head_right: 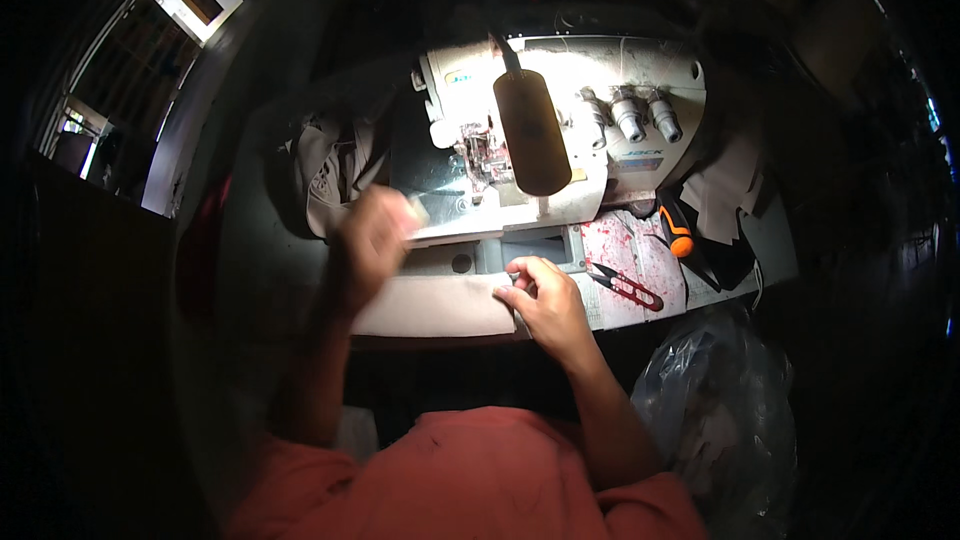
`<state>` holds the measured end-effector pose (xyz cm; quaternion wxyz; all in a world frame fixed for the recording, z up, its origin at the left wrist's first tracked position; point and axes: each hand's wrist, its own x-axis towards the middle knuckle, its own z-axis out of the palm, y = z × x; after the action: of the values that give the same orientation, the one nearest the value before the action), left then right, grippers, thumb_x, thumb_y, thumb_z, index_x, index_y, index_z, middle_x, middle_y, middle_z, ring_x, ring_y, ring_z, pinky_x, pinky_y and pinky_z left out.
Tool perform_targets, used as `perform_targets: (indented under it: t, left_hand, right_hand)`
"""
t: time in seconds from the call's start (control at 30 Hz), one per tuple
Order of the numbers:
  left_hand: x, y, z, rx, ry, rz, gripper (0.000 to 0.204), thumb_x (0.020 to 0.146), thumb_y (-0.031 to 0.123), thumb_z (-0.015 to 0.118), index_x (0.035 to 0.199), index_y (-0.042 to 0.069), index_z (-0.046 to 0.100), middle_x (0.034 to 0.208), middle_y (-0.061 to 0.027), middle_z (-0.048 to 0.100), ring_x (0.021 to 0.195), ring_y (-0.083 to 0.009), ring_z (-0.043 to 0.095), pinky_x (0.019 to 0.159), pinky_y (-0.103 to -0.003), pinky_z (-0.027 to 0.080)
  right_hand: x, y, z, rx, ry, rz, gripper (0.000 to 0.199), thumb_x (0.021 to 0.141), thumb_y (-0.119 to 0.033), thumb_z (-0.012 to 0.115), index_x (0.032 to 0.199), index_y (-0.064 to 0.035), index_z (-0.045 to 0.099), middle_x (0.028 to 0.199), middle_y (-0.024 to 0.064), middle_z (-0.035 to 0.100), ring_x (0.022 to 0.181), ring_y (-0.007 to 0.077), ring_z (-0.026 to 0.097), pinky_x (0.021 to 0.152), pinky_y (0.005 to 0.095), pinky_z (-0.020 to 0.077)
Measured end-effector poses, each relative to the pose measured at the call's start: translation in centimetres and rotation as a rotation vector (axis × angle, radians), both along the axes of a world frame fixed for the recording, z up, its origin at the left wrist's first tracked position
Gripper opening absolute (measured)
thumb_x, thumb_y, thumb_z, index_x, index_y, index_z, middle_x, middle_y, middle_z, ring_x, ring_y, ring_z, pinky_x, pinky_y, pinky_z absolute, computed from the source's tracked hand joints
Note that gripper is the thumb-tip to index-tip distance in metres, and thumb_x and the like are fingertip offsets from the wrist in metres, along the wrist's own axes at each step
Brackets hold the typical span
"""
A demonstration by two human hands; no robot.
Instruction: The person repeatedly folds a long strip of light-colored fabric by hand on a worktable. They align the edges, fold the strip in half, and smooth it out, repeating this process multiple times. A sewing machine and other tools are visible on the table.
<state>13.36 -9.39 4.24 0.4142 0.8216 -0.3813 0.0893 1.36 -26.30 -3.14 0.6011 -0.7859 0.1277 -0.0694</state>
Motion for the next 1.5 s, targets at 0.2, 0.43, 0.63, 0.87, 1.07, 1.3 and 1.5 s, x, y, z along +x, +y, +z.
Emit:
perform_targets:
  t: [0.2,0.43,0.63,0.87,1.07,1.3,1.5]
  left_hand:
    - [-6.1,-0.8,-4.6,-0.008,0.099,-0.091,0.02,0.065,0.01,0.065,0.083,0.003,0.056,0.082,-0.0089,0.054,0.082,-0.0247,0.05,0.073,-0.032,0.041]
    - [-5.3,-0.2,-6.2,-0.16,0.065,-0.258,0.022,0.062,0.008,0.067,0.081,0.004,0.057,0.083,-0.0063,0.052,0.084,-0.0222,0.049,0.075,-0.031,0.039]
    - [-10.6,2.1,-2.8,-0.095,0.229,0.004,0.015,0.075,0.015,0.056,0.085,0.004,0.058,0.083,-0.0111,0.052,0.088,-0.028,0.048,0.078,-0.036,0.038]
    - [-6.9,11.1,-4.6,-1.738,1.088,0.249,0.048,0.085,0.033,0.043,0.123,0.006,0.033,0.123,-0.0048,0.04,0.116,-0.0219,0.035,0.097,-0.04,0.028]
    - [-6.0,11.4,-2.5,-0.951,0.489,0.411,0.044,0.088,0.03,0.038,0.12,0.0,0.037,0.12,-0.0136,0.042,0.114,-0.0238,0.038,0.094,-0.035,0.03]
    - [-10.1,3.1,-0.2,0.305,-0.17,0.146,0.061,0.078,0.034,0.051,0.123,-0.002,0.031,0.125,-0.0206,0.034,0.112,-0.0347,0.037,0.089,-0.042,0.032]
    - [-8.6,2.6,0.8,0.117,0.154,-0.068,0.079,0.073,0.053,0.049,0.123,-0.004,0.03,0.123,-0.0252,0.033,0.116,-0.036,0.033,0.095,-0.041,0.027]
  right_hand:
    - [-0.7,1.1,2.4,-0.11,-0.198,0.062,0.01,0.069,-0.001,0.062,0.074,0.0005,0.053,0.071,0.0063,0.049,0.059,0.0117,0.048,0.053,0.0217,0.0402]
    - [-1.8,1.5,3.2,0.075,-0.128,0.066,0.013,0.068,-0.003,0.064,0.073,-0.0007,0.052,0.073,0.005,0.047,0.06,0.0108,0.045,0.05,0.0215,0.0379]
    - [-1.6,2.4,4.8,0.051,0.045,0.089,0.014,0.073,-0.006,0.06,0.07,-0.0016,0.047,0.062,0.0012,0.048,0.055,0.008,0.043,0.049,0.0228,0.0371]
    - [-1.7,4.2,8.0,0.464,-0.063,-0.014,0.008,0.078,-0.006,0.049,0.073,0.0001,0.05,0.063,0.0094,0.057,0.053,0.0157,0.057,0.048,0.0248,0.0466]
    - [-1.2,4.0,6.3,0.656,0.062,0.078,0.016,0.083,-0.011,0.045,0.086,0.0034,0.049,0.07,0.0098,0.057,0.058,0.0167,0.059,0.054,0.0297,0.0514]
    - [-1.5,4.5,7.9,0.845,0.002,0.267,0.025,0.085,-0.018,0.047,0.097,0.0035,0.051,0.08,0.0073,0.058,0.07,0.0107,0.057,0.064,0.0228,0.0478]
    - [-2.2,4.1,8.2,0.531,0.003,0.177,0.017,0.076,0.002,0.05,0.093,0.0042,0.053,0.085,0.0066,0.058,0.075,0.0101,0.056,0.07,0.0217,0.0453]
